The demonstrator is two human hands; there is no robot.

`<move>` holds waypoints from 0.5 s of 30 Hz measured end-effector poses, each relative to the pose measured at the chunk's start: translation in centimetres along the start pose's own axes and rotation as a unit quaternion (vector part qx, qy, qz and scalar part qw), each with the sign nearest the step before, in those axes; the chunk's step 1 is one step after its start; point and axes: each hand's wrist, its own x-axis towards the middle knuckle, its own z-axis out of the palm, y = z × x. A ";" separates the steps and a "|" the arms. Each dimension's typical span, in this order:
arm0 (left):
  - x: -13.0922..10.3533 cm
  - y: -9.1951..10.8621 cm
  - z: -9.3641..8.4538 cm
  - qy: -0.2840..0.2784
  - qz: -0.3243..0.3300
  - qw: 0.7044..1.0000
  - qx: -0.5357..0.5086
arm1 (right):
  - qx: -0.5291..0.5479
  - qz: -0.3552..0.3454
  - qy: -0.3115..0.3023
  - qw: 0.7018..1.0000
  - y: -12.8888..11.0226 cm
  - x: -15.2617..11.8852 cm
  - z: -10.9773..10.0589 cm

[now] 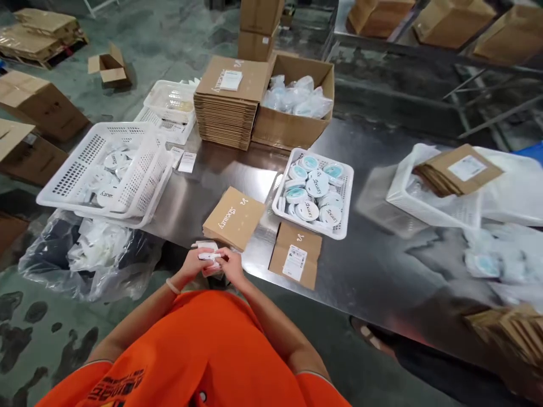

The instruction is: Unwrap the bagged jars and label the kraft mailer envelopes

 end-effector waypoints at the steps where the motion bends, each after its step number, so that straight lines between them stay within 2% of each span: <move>1: 0.5 0.3 -0.1 -0.012 -0.005 1.000 0.001 | -0.016 0.000 0.016 1.000 0.0 -0.2 0.0; 5: 1.7 1.1 0.1 -0.071 -0.032 0.997 0.009 | -0.073 -0.070 0.088 0.991 -1.0 0.2 -0.7; 8: 1.8 1.2 0.1 -0.134 -0.061 0.989 0.009 | -0.089 -0.097 0.156 0.979 -2.6 3.2 -2.8; 11: 2.0 1.3 -0.1 -0.160 -0.106 0.981 -0.013 | -0.126 -0.048 0.226 0.965 -3.9 8.2 -5.7; 15: 3.2 1.4 0.0 -0.128 -0.144 0.981 -0.023 | -0.221 0.044 0.270 0.936 -4.4 13.9 -7.7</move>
